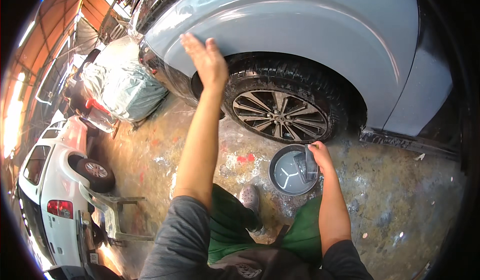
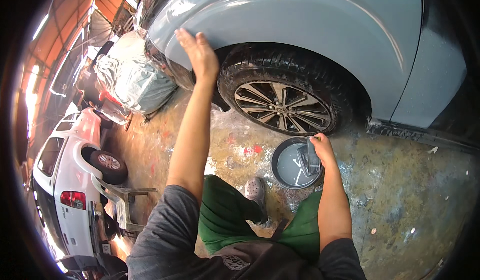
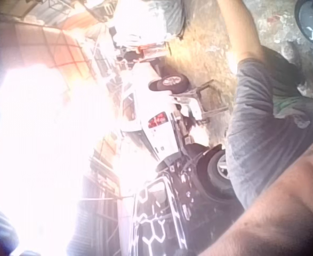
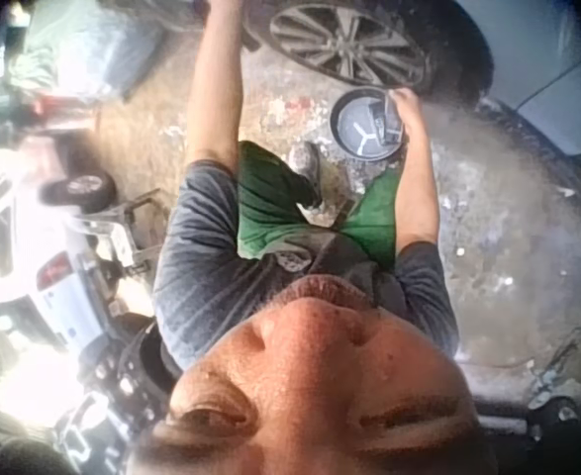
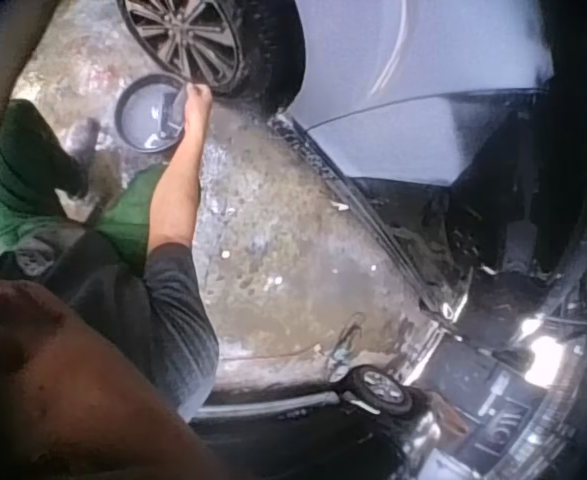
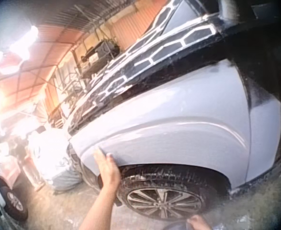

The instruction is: The recorder uses a sanding block and water from a bucket to wet-sand the primer on a vehicle's front fender.

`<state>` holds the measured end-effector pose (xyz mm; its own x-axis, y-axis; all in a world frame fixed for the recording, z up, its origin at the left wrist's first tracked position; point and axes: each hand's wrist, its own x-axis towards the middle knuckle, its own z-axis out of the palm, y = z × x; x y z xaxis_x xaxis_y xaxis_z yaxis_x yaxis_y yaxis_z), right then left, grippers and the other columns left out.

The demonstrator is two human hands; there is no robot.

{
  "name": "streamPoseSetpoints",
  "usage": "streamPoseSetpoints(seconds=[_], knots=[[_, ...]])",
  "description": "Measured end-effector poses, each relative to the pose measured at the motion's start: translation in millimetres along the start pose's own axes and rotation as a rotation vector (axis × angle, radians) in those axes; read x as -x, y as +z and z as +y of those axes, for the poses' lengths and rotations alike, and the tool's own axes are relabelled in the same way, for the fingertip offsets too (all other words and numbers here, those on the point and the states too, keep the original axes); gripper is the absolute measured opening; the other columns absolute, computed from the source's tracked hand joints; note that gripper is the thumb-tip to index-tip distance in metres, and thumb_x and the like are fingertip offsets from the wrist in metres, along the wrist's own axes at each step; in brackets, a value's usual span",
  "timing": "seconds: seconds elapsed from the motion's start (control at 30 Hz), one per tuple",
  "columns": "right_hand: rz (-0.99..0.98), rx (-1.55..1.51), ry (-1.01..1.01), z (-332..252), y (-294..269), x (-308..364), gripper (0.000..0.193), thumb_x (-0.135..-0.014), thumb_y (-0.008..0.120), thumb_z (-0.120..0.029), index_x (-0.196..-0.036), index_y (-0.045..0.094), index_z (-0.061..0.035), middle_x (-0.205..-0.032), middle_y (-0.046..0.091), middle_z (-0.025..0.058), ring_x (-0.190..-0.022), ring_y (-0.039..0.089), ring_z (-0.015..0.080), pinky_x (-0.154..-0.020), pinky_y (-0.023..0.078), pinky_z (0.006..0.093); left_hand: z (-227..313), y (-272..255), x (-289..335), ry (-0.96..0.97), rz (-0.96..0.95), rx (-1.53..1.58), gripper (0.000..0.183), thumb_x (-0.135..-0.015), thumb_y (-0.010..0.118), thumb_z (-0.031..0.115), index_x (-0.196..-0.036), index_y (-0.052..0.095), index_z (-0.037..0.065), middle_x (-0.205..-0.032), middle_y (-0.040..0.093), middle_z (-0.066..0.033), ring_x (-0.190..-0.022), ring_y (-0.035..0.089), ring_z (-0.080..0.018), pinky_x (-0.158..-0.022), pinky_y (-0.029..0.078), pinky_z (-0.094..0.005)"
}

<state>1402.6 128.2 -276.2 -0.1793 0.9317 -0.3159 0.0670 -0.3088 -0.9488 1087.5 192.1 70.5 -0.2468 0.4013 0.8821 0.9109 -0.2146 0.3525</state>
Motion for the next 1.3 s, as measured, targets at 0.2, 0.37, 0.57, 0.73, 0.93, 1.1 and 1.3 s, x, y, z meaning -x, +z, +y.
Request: streamPoseSetpoints(seconds=[0.2,0.37,0.57,0.73,0.93,1.1,1.3], knots=[[-0.018,-0.010,0.025,8,-10,-1,0.020,-0.096,0.068,-0.024,-0.102,0.064,-0.0044,-0.090,0.063,0.0031,-0.087,0.056,0.0141,-0.081,0.046,0.0326,-69,-7,-22,-0.355,0.029,0.097,0.080,-0.110,0.025,0.050,-0.157,0.011,-0.014,-0.167,0.000,-0.0324,-0.158,-0.001,-0.0395,-0.128,-0.001,-0.0446],[0.004,0.003,0.003,-8,-11,10,0.021,-0.097,0.067,-0.024,-0.102,0.064,-0.0040,-0.088,0.062,0.0013,-0.085,0.055,0.0132,-0.081,0.046,0.0316,-111,-15,-38,-0.478,0.042,0.088,0.079,-0.110,0.024,0.047,-0.156,0.011,-0.016,-0.166,0.004,-0.0333,-0.157,0.001,-0.0393,-0.128,0.002,-0.0441],[0.006,-0.029,-0.017,-8,-20,13,0.021,-0.097,0.067,-0.024,-0.102,0.064,-0.0038,-0.088,0.062,0.0013,-0.084,0.054,0.0125,-0.079,0.045,0.0313,-113,-16,-15,-0.404,0.008,0.014,0.074,-0.109,0.029,0.040,-0.157,0.010,-0.013,-0.167,0.004,-0.0306,-0.158,0.002,-0.0377,-0.128,0.002,-0.0431],[-0.020,-0.070,-0.012,-9,-14,19,0.021,-0.097,0.067,-0.024,-0.100,0.064,-0.0041,-0.086,0.060,0.0008,-0.083,0.053,0.0123,-0.078,0.044,0.0309,-95,-15,14,-0.414,-0.029,0.046,0.072,-0.110,0.029,0.039,-0.159,0.009,-0.011,-0.168,0.002,-0.0289,-0.158,0.001,-0.0381,-0.128,0.001,-0.0434],[-0.062,-0.038,-0.052,11,-4,8,0.022,-0.096,0.069,-0.026,-0.101,0.064,-0.0053,-0.085,0.060,-0.0011,-0.076,0.050,0.0097,-0.067,0.042,0.0295,-62,3,89,-0.387,-0.227,0.123,0.076,-0.110,0.033,0.041,-0.159,0.006,-0.010,-0.169,-0.001,-0.0272,-0.157,-0.007,-0.0396,-0.127,-0.001,-0.0461],[-0.111,-0.208,0.113,1,-1,4,0.021,-0.101,0.063,-0.028,-0.105,0.063,-0.0076,-0.089,0.061,0.0015,-0.083,0.056,0.0127,-0.075,0.049,0.0331,-4,-2,198,-0.226,-0.553,0.222,0.075,-0.100,0.060,0.019,-0.157,0.020,-0.010,-0.167,0.015,-0.0286,-0.156,0.015,-0.0424,-0.127,0.012,-0.0453],[-0.101,-0.369,0.190,-12,4,19,0.027,-0.100,0.064,-0.035,-0.116,0.060,-0.0125,-0.102,0.063,-0.0001,-0.094,0.060,0.0149,-0.077,0.051,0.0367,68,-23,315,-0.243,-1.405,0.213,0.106,-0.080,0.085,0.032,-0.161,0.023,0.001,-0.166,0.023,-0.0249,-0.151,0.033,-0.0352,-0.120,0.032,-0.0411]])
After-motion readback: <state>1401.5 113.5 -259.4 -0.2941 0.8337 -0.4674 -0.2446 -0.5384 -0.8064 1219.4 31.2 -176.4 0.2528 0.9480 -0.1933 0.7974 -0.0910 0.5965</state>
